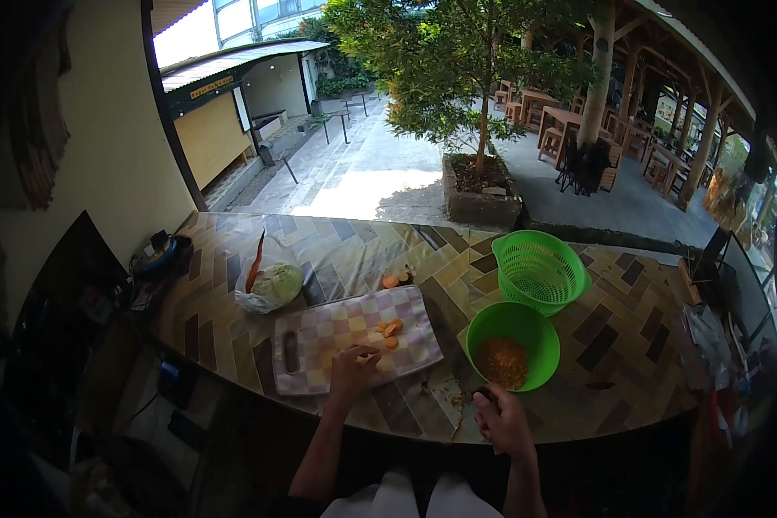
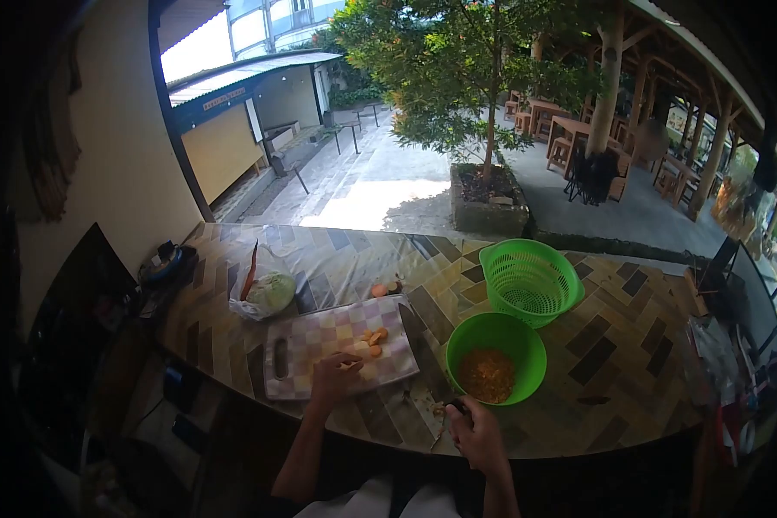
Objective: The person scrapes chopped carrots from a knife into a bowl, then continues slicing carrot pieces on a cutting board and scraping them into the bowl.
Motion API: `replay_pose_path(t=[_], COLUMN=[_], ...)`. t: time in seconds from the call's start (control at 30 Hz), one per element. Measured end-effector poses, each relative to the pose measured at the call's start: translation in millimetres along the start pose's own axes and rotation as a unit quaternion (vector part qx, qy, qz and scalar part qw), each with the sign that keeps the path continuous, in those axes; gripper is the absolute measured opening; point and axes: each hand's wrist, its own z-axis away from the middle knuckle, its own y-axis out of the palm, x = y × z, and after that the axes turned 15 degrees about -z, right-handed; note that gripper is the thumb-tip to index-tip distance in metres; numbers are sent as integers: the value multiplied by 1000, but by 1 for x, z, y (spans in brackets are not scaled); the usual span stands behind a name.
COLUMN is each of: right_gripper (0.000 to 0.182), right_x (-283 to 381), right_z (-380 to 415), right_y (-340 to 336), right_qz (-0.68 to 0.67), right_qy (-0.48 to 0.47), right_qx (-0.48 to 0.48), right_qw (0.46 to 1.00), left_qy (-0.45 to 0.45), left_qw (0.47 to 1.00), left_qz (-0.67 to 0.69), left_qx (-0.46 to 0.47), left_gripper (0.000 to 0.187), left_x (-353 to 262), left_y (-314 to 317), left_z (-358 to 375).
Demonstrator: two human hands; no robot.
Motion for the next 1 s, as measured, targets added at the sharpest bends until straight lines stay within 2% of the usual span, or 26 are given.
replay_pose_path(t=[0.03,0.23,0.27,0.37,0.47,0.57,0.67,0.77,0.83,0.93,0.97,1.0], right_gripper=[22,22,22,22,23,25,28,30,30,31,31,32], right_x=[-4,-19,-22,-27,-36,-46,-55,-63,-61,-67,-73,-81], right_z=[-2,-6,-6,-3,0,2,4,2,0,-13,-18,-25], right_y=[4,27,31,41,53,66,81,92,102,110,113,117], right_qz=[2,-7,-10,-15,-16,-7,23,64,83,120,140,161], right_qy=[6,13,11,23,42,52,64,67,66,52,12,-28], right_qx=[1,-14,-19,-39,-56,-60,-51,-35,-27,6,7,7], right_qw=[1000,1000,1000,999,997,997,996,995,994,991,990,987], left_qy=[-20,68,78,128,145,188,106,139,182,261,291,281], left_qw=[1000,996,996,990,987,980,992,989,980,957,946,951], left_qz=[4,-30,-23,-47,-23,-52,-22,-49,-82,-121,-131,-113], left_qx=[22,52,43,38,69,36,64,-18,-19,28,52,59], left_gripper=[20,22,21,19,17,14,12,11,11,10,10,11], left_x=[7,-6,13,12,17,17,13,30,42,66,71,71], left_y=[-4,-1,18,23,21,11,-16,-33,-45,-53,-53,-55], left_z=[-1,-23,-30,-41,-48,-48,-36,-22,-14,-10,-10,-9])
